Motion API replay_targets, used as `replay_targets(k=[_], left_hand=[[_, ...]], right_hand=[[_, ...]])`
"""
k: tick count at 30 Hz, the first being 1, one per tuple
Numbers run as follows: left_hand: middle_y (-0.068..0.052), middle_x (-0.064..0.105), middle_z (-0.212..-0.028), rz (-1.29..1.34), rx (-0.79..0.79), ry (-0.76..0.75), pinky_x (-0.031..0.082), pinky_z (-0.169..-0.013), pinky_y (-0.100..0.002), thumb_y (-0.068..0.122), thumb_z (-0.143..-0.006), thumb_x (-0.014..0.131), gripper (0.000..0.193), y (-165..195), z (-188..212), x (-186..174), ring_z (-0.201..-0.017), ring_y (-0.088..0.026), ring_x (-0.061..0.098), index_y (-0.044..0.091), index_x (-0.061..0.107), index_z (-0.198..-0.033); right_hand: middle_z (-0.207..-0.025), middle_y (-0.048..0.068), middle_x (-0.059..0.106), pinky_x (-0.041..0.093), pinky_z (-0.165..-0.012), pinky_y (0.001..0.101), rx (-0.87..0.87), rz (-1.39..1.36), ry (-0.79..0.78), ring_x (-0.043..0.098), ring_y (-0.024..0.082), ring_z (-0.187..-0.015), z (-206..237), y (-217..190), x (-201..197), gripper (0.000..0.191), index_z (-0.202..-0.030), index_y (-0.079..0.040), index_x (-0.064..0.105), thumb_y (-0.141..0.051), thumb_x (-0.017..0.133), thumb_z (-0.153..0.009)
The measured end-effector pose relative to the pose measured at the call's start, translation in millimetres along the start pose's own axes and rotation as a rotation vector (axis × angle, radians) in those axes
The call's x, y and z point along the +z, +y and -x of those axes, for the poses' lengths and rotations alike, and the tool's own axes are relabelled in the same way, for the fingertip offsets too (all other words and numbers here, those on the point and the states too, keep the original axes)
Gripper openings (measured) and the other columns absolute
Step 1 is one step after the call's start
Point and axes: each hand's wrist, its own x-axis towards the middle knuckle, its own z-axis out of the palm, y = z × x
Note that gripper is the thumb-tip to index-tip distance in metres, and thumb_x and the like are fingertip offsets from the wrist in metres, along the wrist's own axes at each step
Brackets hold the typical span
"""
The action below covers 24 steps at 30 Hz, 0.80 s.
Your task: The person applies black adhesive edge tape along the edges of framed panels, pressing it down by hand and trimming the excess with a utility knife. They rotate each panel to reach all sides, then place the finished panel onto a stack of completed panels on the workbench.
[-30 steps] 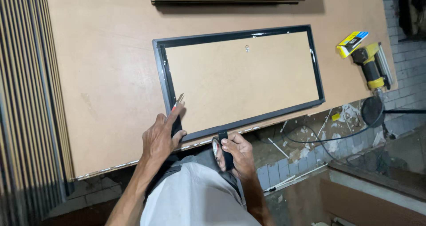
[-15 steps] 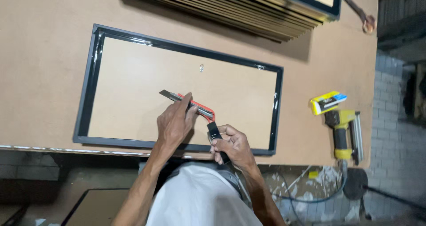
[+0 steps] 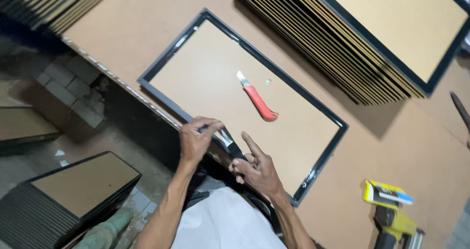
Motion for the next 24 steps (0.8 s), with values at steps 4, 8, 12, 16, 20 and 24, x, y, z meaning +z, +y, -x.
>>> replay_targets(k=[4,8,12,16,20,24], left_hand=[[-0.009,0.077,-0.090,-0.146,-0.030,0.361,0.053,-0.069,-0.030,0.012,-0.085,0.081,0.014,-37,-56,-82,-0.075,-0.018,0.069,0.001,0.080,-0.095],[-0.011,0.074,-0.093,-0.293,0.151,0.457,0.053,-0.077,-0.031,0.010,-0.080,0.085,0.015,-74,-103,-118,-0.086,-0.021,0.070,0.004,0.081,-0.093],[-0.009,0.071,-0.088,-0.319,0.124,0.490,0.052,-0.076,-0.031,0.012,-0.077,0.088,0.016,-88,-128,-119,-0.084,-0.020,0.068,0.008,0.083,-0.091],[-0.007,0.069,-0.086,-0.347,0.129,0.457,0.051,-0.074,-0.032,0.015,-0.077,0.090,0.018,-89,-134,-121,-0.080,-0.019,0.066,0.011,0.083,-0.093],[-0.007,0.068,-0.087,-0.326,0.129,0.435,0.050,-0.073,-0.032,0.015,-0.076,0.090,0.019,-88,-129,-124,-0.081,-0.019,0.065,0.010,0.083,-0.093],[-0.006,0.066,-0.085,-0.289,0.131,0.464,0.050,-0.072,-0.032,0.014,-0.079,0.090,0.018,-92,-125,-120,-0.079,-0.018,0.063,0.009,0.083,-0.095]], right_hand=[[-0.074,0.013,0.071,0.054,-0.049,0.0270,-0.021,-0.054,-0.082,0.065,0.014,-0.054,-7,19,1,0.068,-0.153,0.003,0.037,-0.002,0.065,-0.091],[-0.074,0.011,0.070,0.053,-0.050,0.0255,-0.076,0.005,-0.057,0.065,0.013,-0.055,-35,32,6,0.062,-0.149,0.007,0.043,-0.003,0.066,-0.093],[-0.073,0.009,0.068,0.051,-0.050,0.0242,-0.124,0.007,-0.012,0.063,0.012,-0.056,-56,30,11,0.060,-0.147,0.009,0.046,-0.002,0.067,-0.093],[-0.073,0.010,0.069,0.053,-0.049,0.0249,-0.121,0.047,-0.011,0.066,0.012,-0.059,-61,19,9,0.059,-0.146,0.009,0.046,-0.002,0.067,-0.092],[-0.073,0.010,0.069,0.053,-0.049,0.0248,-0.103,0.058,-0.005,0.064,0.012,-0.056,-58,16,7,0.059,-0.145,0.009,0.047,-0.002,0.068,-0.092],[-0.074,0.010,0.070,0.052,-0.049,0.0245,-0.093,0.073,0.000,0.064,0.011,-0.056,-58,20,8,0.060,-0.145,0.008,0.047,-0.003,0.069,-0.091]])
